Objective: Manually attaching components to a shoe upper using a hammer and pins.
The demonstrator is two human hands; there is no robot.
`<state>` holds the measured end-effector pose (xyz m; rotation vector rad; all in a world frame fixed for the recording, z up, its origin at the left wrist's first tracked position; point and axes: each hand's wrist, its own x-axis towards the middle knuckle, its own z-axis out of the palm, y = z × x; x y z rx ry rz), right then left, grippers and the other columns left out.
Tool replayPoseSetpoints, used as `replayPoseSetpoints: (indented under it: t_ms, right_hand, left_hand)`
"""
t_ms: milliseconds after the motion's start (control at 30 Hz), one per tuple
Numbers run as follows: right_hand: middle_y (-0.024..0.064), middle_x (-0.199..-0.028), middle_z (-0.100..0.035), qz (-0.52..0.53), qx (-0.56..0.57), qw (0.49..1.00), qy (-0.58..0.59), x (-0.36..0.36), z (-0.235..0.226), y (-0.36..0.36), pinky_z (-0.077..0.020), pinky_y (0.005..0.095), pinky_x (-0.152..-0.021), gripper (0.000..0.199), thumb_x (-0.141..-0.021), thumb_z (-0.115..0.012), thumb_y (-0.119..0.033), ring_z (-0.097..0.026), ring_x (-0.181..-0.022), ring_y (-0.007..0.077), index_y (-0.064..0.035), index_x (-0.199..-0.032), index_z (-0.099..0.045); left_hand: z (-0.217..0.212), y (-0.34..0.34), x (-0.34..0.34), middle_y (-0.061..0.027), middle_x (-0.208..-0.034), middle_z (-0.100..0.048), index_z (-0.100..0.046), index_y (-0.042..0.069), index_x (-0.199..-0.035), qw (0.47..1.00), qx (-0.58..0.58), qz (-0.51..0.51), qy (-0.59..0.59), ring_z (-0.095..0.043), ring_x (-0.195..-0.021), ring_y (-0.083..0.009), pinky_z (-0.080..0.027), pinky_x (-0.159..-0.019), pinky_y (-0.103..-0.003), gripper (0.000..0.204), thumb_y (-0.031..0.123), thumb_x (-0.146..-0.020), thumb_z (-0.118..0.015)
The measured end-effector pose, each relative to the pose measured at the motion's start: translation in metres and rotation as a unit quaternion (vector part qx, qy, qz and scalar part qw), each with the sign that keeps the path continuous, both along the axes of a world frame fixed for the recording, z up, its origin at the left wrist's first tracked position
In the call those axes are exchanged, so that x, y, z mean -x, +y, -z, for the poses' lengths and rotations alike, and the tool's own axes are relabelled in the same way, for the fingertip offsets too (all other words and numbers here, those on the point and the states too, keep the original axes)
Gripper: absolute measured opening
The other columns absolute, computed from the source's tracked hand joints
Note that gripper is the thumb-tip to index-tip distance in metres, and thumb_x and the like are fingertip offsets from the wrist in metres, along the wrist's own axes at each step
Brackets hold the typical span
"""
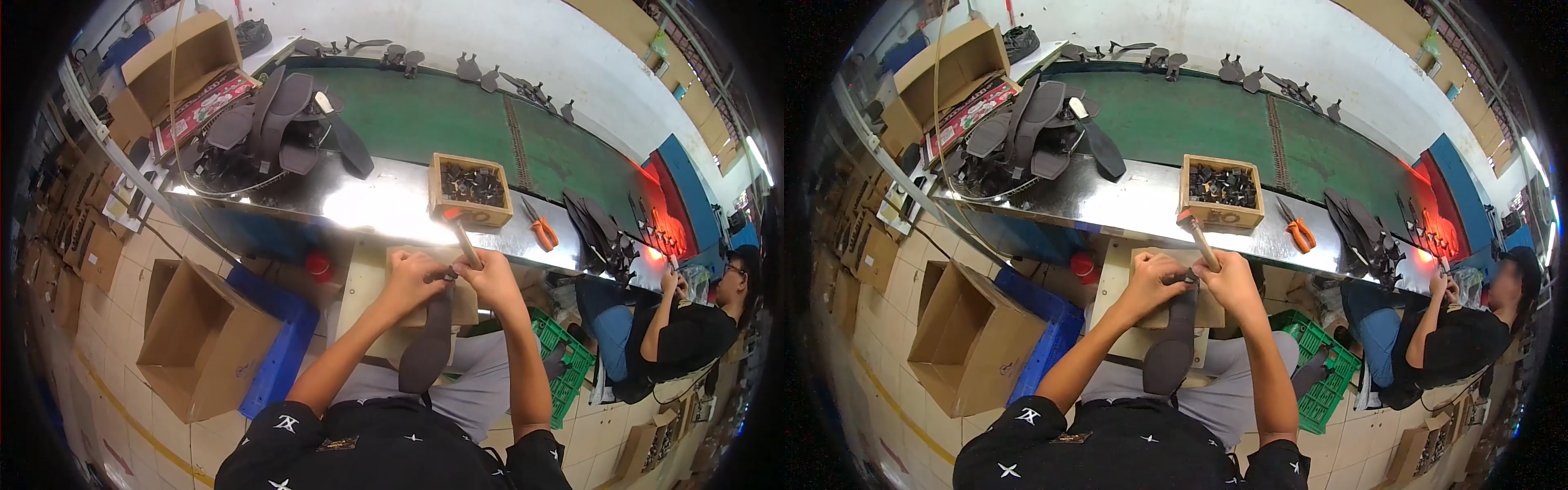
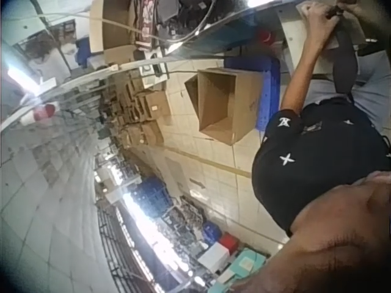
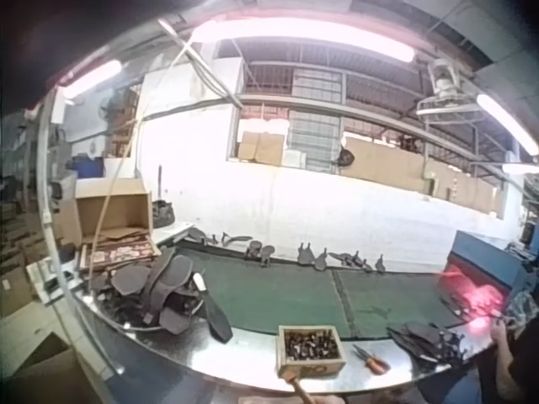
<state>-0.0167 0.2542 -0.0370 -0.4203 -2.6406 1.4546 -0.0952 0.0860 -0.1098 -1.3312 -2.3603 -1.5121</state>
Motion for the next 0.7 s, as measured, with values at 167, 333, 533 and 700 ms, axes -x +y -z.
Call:
replayPoseSetpoints:
  t_ms: [167,333,533,700]
  right_hand:
    - [0.0153,-0.072,-0.065,-0.018,-0.035,0.999,0.025,0.000,-0.008,-0.004,-0.0489,0.0360,-0.067,0.015,-0.084,-0.068,-0.008,-0.062,-0.066,0.0225,0.0038,-0.092,-0.066]
    - [0.0113,-0.078,-0.063,-0.066,-0.086,0.993,0.046,0.001,-0.008,0.000,-0.0484,0.0349,-0.075,0.016,-0.083,-0.069,-0.009,-0.061,-0.076,0.0217,0.0026,-0.094,-0.068]
    - [0.0177,-0.085,-0.061,-0.096,-0.163,0.982,0.027,-0.005,-0.017,-0.010,-0.0491,0.0370,-0.075,0.020,-0.084,-0.069,-0.010,-0.061,-0.078,0.0305,0.0011,-0.100,-0.064]
    - [0.0205,-0.101,-0.066,0.091,0.039,0.985,0.144,-0.072,-0.007,-0.027,-0.0515,0.0338,-0.072,0.037,-0.092,-0.062,-0.009,-0.067,-0.082,0.0257,0.0027,-0.126,-0.052]
  left_hand:
    - [0.001,0.001,0.000,-0.0019,-0.084,-0.069,-0.073,0.010,-0.093,1.000,-0.023,-0.003,0.007,-0.060,-0.085,-0.0183,-0.030,-0.090,-0.038,0.023,0.027,-0.076,-0.076]
    - [-0.009,0.000,0.000,-0.0052,-0.092,-0.073,-0.073,0.008,-0.095,0.999,-0.037,0.019,-0.003,-0.066,-0.089,-0.0195,-0.038,-0.088,-0.039,0.026,0.027,-0.079,-0.077]
    - [-0.017,-0.001,-0.001,-0.0120,-0.093,-0.073,-0.072,-0.002,-0.102,0.977,-0.080,0.062,-0.189,-0.068,-0.080,-0.0164,-0.054,-0.071,-0.030,0.028,0.010,-0.078,-0.078]
    - [-0.022,0.003,0.003,-0.0094,-0.089,-0.072,-0.072,-0.003,-0.100,0.975,-0.081,0.098,-0.184,-0.066,-0.078,-0.0129,-0.052,-0.071,-0.027,0.025,0.008,-0.078,-0.078]
